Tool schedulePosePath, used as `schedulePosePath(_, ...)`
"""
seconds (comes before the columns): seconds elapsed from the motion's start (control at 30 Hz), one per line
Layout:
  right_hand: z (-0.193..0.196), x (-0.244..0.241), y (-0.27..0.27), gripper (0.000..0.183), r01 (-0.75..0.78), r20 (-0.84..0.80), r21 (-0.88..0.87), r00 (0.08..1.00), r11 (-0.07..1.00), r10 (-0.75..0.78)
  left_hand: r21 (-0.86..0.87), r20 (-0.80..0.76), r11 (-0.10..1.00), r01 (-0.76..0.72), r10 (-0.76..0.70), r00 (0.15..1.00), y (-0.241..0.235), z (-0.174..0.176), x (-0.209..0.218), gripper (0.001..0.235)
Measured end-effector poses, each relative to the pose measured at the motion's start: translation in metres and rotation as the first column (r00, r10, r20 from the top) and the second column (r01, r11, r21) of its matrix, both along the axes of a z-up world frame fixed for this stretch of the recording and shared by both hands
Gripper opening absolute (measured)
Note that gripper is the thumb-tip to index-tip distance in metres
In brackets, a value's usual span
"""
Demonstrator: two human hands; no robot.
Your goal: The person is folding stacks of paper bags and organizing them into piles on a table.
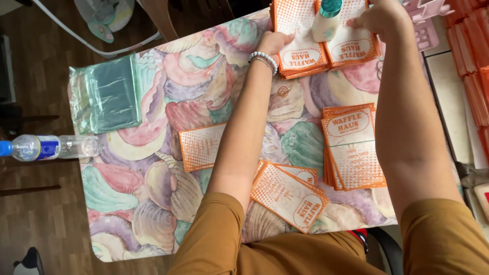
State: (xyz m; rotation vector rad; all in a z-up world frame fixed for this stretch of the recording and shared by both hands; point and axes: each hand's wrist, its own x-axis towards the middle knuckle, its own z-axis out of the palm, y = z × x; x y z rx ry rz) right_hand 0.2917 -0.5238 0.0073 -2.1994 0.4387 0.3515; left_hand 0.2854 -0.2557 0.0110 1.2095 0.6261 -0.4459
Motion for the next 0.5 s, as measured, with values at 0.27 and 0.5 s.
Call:
schedulePosePath(0.27,-0.054,0.032,-0.044,0.044,-0.145,-0.034,-0.363,0.989,0.921,0.142,0.313,-0.002,0.932,0.183,-0.192,0.981,-0.025,0.026,-0.008,0.054)
schedulePosePath(0.5,-0.025,0.007,-0.019,0.035,-0.132,0.225,-0.475,0.938,0.87,0.265,0.909,-0.098,0.324,0.261,-0.444,0.891,-0.044,0.008,0.009,0.06)
